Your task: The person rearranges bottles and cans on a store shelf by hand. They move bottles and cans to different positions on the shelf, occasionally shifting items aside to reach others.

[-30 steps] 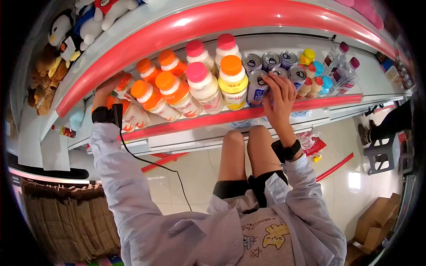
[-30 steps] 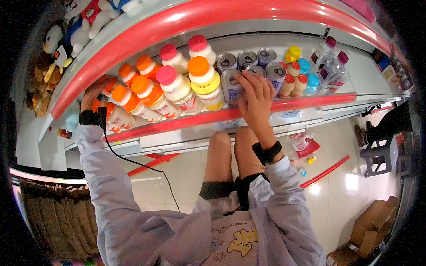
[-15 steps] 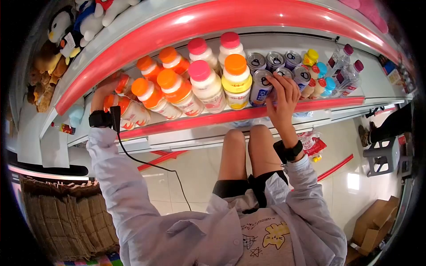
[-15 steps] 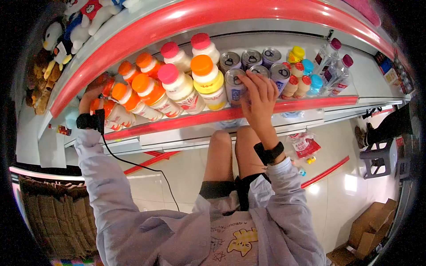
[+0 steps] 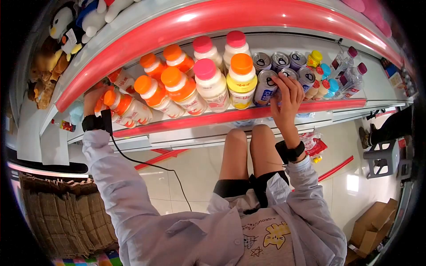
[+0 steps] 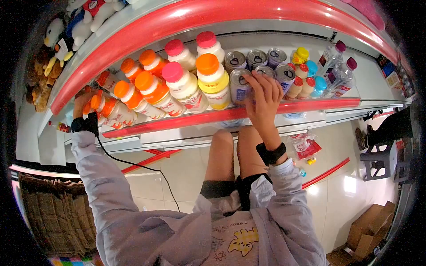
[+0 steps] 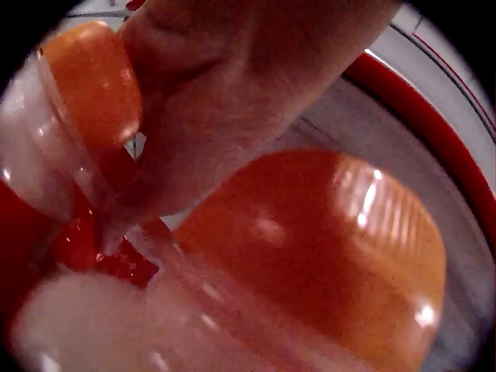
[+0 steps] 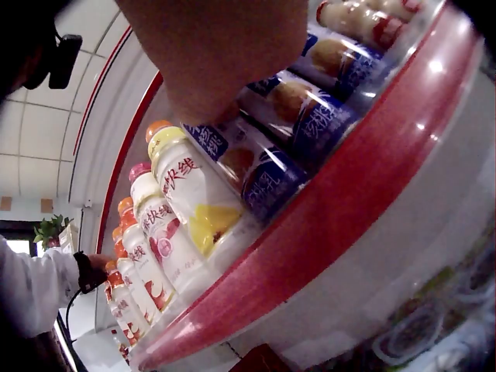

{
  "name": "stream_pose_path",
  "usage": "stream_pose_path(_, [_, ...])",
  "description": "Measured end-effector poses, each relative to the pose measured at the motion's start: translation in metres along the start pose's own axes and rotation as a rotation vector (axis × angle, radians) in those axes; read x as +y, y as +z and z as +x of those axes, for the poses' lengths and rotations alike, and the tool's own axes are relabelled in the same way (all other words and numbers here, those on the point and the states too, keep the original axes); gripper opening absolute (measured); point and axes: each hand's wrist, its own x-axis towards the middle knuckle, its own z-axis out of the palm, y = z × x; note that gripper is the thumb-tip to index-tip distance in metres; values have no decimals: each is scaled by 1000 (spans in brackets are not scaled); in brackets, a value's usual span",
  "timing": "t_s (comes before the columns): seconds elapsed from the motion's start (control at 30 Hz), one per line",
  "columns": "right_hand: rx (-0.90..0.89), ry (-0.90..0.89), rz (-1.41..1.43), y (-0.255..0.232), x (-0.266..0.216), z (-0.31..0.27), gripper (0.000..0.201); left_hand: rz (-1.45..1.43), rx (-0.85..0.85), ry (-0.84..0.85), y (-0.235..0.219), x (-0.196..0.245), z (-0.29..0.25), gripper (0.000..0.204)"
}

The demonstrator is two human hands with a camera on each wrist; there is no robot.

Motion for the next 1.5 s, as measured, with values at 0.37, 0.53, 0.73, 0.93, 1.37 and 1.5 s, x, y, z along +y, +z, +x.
stream_pose_path(0.37, [-1, -21, -7, 2, 2, -2, 62, -263, 23, 75, 7, -33, 7, 33])
stream_pose_path(0.53, [2, -15, -8, 2, 2, -2, 61, -88, -181, 48, -18, -34, 14, 50])
stream_pose_path(0.73, [-1, 0, -13, 1, 0, -1, 61, 195, 95, 326, -25, -58, 39, 46])
stream_pose_path(0.93, [-4, -22, -28, 1, 4, -1, 62, 359, 278, 453, 14, -84, 73, 47])
stream_pose_path(1.37, [-17, -3, -22, 1, 3, -1, 63, 53, 88, 326, 16, 1, 34, 46])
stream_pose_path(1.5, [-11, -20, -12, 0, 3, 1, 63, -108, 28, 357, 15, 52, 3, 38])
